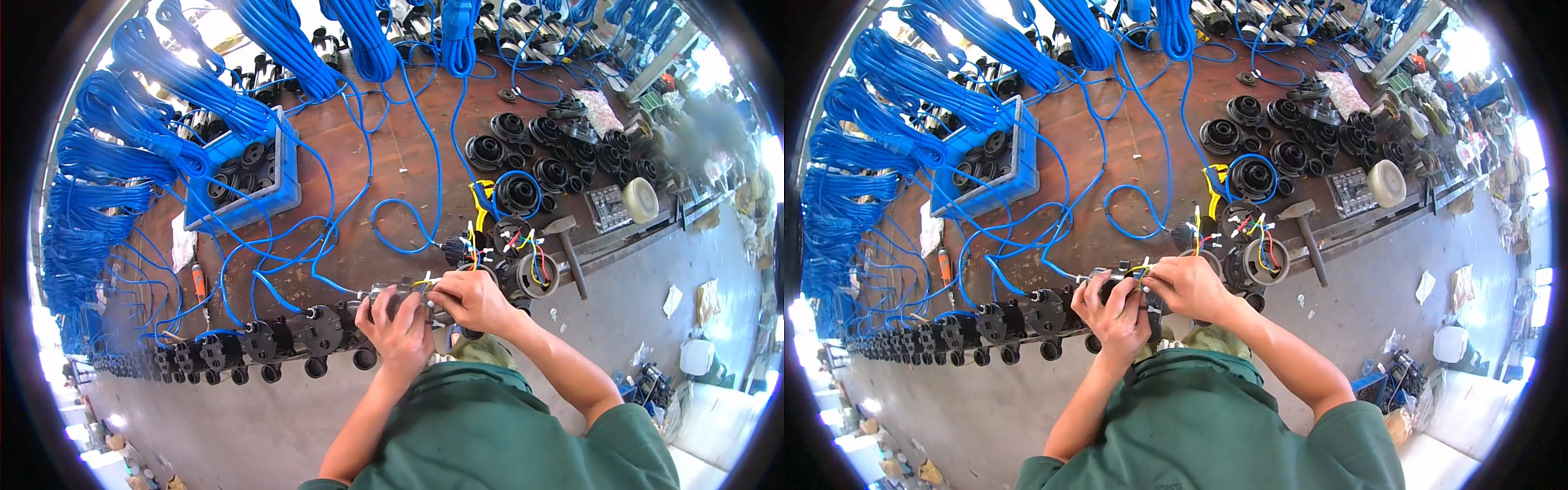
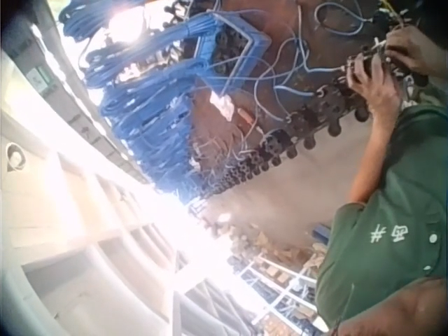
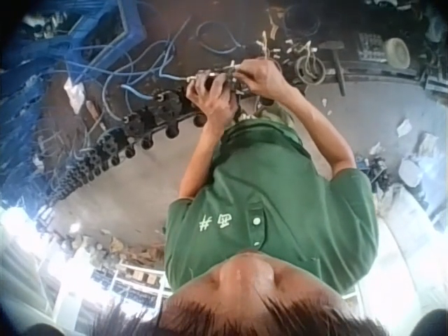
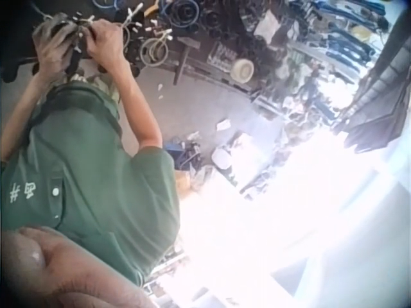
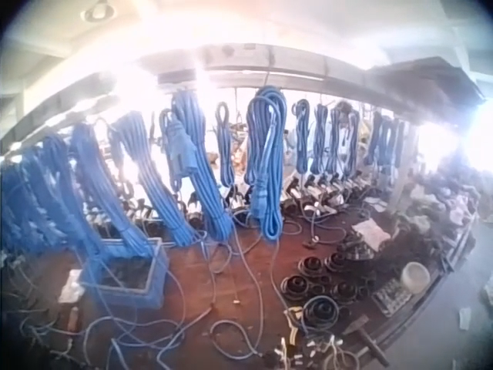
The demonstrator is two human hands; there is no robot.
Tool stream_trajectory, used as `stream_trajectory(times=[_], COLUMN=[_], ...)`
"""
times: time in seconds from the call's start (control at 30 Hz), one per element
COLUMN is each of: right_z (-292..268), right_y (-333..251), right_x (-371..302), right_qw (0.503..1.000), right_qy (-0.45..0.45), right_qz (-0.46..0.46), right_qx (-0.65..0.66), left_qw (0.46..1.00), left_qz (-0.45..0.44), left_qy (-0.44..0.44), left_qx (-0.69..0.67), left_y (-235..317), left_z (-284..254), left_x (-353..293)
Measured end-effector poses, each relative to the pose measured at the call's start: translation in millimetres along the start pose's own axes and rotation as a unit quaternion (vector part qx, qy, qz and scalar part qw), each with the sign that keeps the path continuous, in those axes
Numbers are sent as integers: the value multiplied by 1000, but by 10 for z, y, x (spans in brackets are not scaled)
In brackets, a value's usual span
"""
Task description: The person assembles industrial water pumps by connecting blue cables, inserting internal components, and using a hammer to secure parts on a long assembly line.
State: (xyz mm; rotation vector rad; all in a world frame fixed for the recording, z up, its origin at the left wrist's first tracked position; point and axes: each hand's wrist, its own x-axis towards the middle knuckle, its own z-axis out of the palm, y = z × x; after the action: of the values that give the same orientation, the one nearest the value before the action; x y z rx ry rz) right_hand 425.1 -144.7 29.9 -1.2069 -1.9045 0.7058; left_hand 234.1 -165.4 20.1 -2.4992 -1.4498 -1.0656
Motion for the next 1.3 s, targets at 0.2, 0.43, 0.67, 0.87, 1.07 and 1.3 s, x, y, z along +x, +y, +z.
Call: stream_trajectory(times=[0.2, 0.43, 0.67, 0.87, 1.07, 1.3], right_z=[304, 391, -496, -1771, -2868, -5177], right_y=[-30, -168, -408, 540, 1905, 3903], right_x=[-78, 7, -100, -705, -2223, -3672], right_qw=[983, 943, 967, 882, 744, 557], right_qy=[-36, -42, 129, 307, 283, 224], right_qz=[181, 330, 221, 345, 547, 705], right_qx=[-10, 0, 21, -90, -259, -378], left_qw=[1000, 1000, 999, 998, 997, 987], left_qz=[15, 11, 28, 58, 67, 132], left_qy=[12, 3, -26, -15, 27, 44], left_qx=[8, 28, 28, 18, 1, 79], left_y=[49, 116, -25, 191, 474, 283], left_z=[7, 44, -4, -124, -184, 162], left_x=[8, 27, 26, 252, 515, 418])
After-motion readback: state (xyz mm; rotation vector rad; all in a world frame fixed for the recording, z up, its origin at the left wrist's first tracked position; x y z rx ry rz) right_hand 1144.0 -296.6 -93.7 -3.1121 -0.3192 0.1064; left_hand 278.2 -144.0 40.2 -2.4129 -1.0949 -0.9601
